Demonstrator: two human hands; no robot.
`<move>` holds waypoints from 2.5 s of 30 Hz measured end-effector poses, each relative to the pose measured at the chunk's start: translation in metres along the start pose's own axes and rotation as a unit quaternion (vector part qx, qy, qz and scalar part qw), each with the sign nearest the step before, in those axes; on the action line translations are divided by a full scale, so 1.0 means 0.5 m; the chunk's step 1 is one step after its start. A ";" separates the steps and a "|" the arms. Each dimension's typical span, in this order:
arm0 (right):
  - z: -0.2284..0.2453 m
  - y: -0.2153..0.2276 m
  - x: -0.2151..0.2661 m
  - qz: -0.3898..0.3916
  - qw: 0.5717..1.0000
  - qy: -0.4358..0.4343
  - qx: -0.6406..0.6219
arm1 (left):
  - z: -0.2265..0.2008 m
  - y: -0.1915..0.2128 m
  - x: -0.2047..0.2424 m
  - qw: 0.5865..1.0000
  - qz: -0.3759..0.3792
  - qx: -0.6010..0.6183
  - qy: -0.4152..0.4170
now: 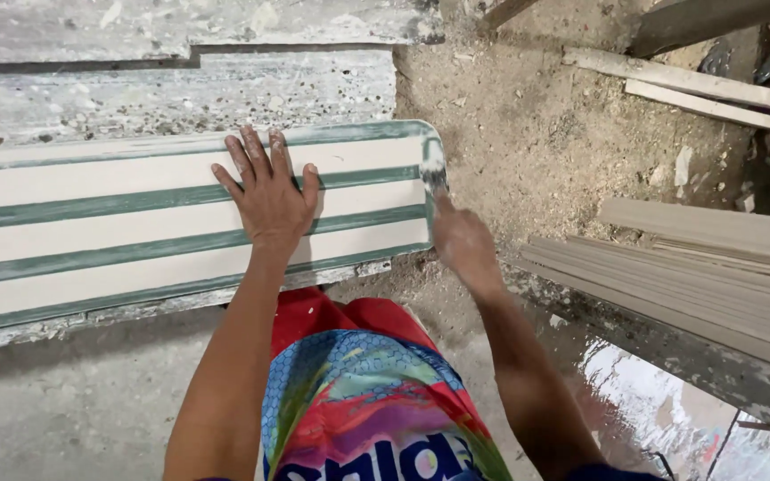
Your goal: Using a scraper tool to clean the grooves and edges of a long decorative molding strip on a workbench.
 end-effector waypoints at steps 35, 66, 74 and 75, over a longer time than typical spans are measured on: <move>-0.041 0.018 0.049 0.019 0.989 -0.017 -0.144 | -0.002 0.019 -0.016 1.000 0.000 -0.013 -0.020; -0.085 -0.055 0.138 0.101 0.979 -0.148 -0.094 | 0.001 0.003 -0.017 0.999 0.031 -0.002 -0.022; -0.103 -0.049 -0.099 -0.045 0.980 0.032 -0.191 | -0.003 0.015 -0.016 0.999 0.016 -0.019 -0.028; -0.090 -0.022 -0.091 -0.045 0.980 0.029 -0.192 | -0.003 0.015 -0.009 0.999 0.016 -0.017 -0.030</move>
Point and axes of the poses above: each hand's wrist, its own x-axis away from the middle knuckle, its own y-axis out of the back of the hand, z = x × y, the point moved 8 cm from there along -x, towards the middle knuckle, and after that the axes turned 15 degrees about -y, right-handed, at the moved point
